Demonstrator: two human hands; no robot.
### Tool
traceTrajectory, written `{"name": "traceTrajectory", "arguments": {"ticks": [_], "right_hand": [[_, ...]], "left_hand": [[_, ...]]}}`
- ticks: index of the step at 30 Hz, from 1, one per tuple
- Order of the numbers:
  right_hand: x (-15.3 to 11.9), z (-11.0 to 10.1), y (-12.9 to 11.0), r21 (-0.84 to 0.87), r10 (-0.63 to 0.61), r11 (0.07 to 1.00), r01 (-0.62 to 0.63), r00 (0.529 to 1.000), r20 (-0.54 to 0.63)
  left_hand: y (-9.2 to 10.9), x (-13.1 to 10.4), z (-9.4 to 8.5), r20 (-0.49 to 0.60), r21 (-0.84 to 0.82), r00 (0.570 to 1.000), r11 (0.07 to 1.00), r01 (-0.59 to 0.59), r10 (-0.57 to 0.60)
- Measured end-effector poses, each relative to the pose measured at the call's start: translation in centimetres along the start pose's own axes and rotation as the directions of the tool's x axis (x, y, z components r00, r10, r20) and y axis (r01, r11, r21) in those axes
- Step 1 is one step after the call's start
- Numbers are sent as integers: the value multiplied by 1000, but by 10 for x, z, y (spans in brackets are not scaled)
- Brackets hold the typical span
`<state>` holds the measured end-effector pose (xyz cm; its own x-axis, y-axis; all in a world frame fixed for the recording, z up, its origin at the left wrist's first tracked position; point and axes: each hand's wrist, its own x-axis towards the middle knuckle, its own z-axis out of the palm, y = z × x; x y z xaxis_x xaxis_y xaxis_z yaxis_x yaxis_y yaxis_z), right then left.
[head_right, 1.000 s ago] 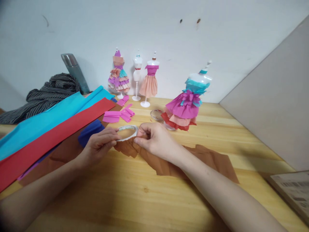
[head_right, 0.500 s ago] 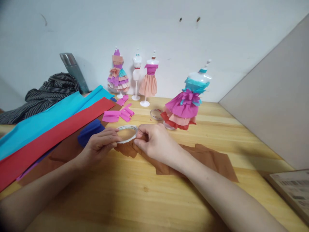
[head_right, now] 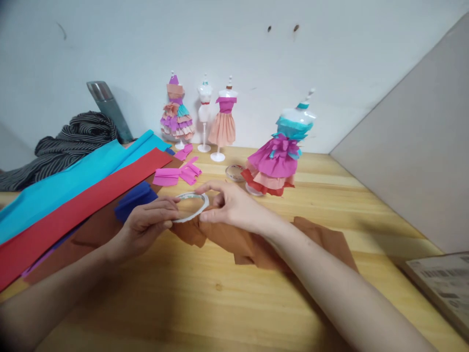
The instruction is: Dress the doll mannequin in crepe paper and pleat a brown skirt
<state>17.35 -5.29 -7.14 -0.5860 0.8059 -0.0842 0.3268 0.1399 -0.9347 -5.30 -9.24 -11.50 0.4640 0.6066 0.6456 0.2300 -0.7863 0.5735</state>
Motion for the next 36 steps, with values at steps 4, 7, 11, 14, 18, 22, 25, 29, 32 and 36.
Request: {"name": "traceTrajectory", "arguments": {"ticks": [4,7,11,14,18,22,25,29,32,36], "right_hand": [[1,-3,2,95,56,993,-70,987,150],[1,-3,1,130,53,989,-70,989,135],[1,1,1,133,63,988,-78,992,112],[1,7,2,85,62,994,-70,994,89],[0,18,3,0,51,999,-51,997,56],[2,26,8,29,48,998,-51,995,86],[4,27,11,52,57,997,-63,992,110],[6,26,15,72,63,995,-72,992,110],[8,24,16,93,61,993,-69,994,94],[8,22,16,101,80,991,-89,993,84]], "left_hand": [[-4,-3,2,59,-148,988,977,152,-145],[-7,-9,4,142,-334,941,881,336,-306],[-16,-16,5,118,-470,921,796,381,-371],[-16,-15,5,134,-465,902,777,423,-411],[0,-5,4,155,-294,837,784,547,-526],[14,-1,8,164,-250,787,747,616,-595],[17,-1,11,259,-331,748,672,663,-611],[13,-2,11,212,-251,781,740,624,-587],[2,-3,7,148,-267,823,779,567,-549],[-10,-5,1,131,-466,841,716,519,-524]]}}
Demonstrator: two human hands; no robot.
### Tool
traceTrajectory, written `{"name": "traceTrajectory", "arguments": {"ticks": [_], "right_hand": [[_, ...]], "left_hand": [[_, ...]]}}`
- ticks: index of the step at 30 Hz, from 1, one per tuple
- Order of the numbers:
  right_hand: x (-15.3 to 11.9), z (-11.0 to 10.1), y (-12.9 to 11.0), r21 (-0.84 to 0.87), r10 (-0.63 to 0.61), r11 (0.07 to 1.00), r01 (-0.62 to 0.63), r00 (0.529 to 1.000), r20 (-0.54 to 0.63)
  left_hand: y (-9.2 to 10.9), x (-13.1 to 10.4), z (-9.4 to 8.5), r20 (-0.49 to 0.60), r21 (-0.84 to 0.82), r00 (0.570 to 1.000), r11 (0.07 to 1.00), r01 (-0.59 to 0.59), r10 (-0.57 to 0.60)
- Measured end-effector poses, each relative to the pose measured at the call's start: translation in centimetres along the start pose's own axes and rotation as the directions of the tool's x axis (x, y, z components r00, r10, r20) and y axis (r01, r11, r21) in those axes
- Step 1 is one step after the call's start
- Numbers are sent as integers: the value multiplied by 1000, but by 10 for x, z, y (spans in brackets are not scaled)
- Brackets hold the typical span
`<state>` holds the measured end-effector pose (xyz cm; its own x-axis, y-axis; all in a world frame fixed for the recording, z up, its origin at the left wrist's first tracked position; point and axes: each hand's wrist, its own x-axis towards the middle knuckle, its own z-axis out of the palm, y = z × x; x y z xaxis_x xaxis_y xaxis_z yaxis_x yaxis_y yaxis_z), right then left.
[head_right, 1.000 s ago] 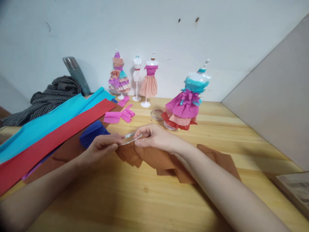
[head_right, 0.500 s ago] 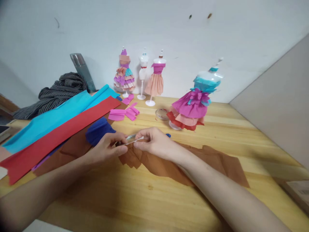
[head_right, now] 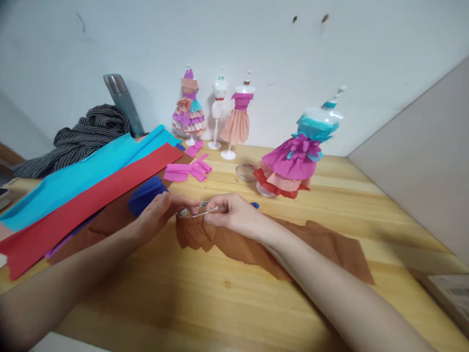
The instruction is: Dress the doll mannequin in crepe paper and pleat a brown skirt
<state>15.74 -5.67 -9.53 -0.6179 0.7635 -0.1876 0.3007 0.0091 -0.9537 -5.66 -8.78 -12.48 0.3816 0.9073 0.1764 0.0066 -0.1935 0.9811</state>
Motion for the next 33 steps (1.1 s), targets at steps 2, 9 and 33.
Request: {"name": "traceTrajectory", "arguments": {"ticks": [2,9,33], "right_hand": [[1,0,1,2,6,1000,-6,1000,-5],[5,8,11,6,37,999,-36,999,-25],[-3,-25,-6,608,-6,792,57,996,-85]], "left_hand": [[1,0,0,-28,20,999,1000,-15,16],[10,-3,16,-28,343,994,933,107,-104],[7,8,-27,-448,-226,884,974,36,-136]]}}
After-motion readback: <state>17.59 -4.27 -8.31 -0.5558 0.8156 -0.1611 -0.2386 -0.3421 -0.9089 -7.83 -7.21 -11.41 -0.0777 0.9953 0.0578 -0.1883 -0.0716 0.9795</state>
